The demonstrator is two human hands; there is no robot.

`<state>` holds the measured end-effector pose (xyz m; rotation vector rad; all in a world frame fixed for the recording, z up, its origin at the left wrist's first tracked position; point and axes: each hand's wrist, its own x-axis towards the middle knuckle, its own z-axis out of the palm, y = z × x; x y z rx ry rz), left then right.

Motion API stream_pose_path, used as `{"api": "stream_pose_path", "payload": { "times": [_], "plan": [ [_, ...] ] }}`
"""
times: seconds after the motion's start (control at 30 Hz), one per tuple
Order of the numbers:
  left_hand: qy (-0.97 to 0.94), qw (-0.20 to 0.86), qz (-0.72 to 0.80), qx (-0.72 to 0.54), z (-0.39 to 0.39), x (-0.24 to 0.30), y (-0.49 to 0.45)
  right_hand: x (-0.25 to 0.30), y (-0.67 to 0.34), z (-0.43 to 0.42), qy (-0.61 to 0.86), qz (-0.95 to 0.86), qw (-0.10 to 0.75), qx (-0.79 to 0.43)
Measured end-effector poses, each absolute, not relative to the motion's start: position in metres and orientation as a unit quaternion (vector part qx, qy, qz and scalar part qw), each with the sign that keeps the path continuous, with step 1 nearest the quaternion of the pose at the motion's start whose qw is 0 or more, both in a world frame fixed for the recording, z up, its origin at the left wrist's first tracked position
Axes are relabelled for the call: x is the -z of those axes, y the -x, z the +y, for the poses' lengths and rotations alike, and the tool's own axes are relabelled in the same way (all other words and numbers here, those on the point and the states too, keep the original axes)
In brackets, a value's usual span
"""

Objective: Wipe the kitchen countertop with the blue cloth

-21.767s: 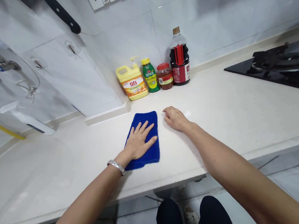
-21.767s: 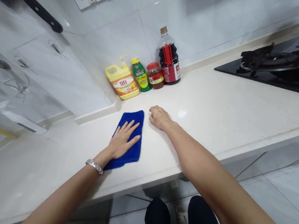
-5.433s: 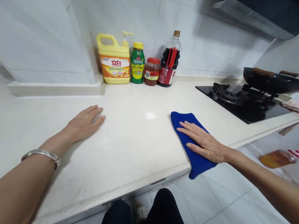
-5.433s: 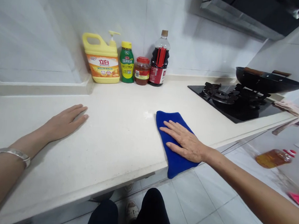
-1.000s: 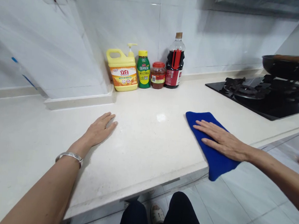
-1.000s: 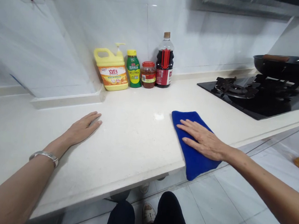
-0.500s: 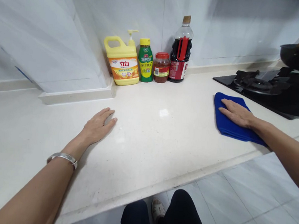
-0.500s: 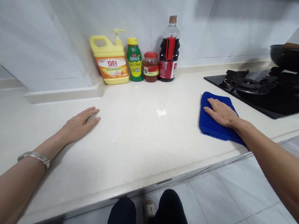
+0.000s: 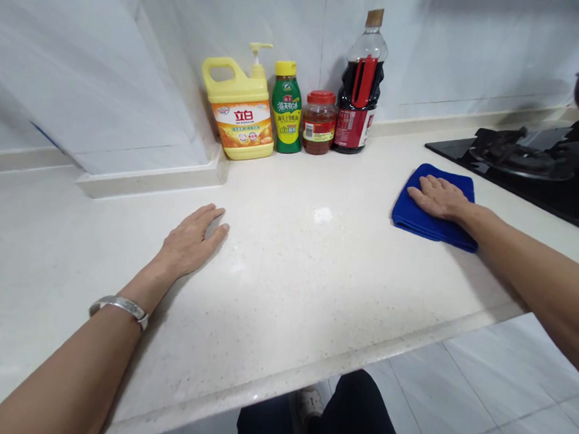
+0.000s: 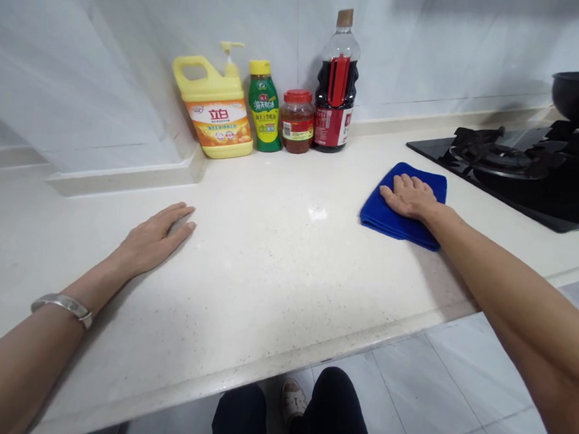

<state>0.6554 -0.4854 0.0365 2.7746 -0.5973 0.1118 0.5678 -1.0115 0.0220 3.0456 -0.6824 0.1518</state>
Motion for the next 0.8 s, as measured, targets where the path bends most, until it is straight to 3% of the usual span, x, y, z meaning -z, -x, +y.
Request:
{"api": "stream_pose_path", "payload": {
  "times": [0.47, 0.8],
  "plan": [
    [-0.966, 0.152, -0.206, -0.035, -0.488, -0.034, -0.654, -0.03, -0.656, -0.84, -0.995, -0.088, -0.035, -0.006],
    [-0.958, 0.221, -0.18, -0.016, -0.492, -0.033, -0.655, -0.027, -0.639, -0.731, -0.994, 0.077, -0.073, -0.023]
  ]
}}
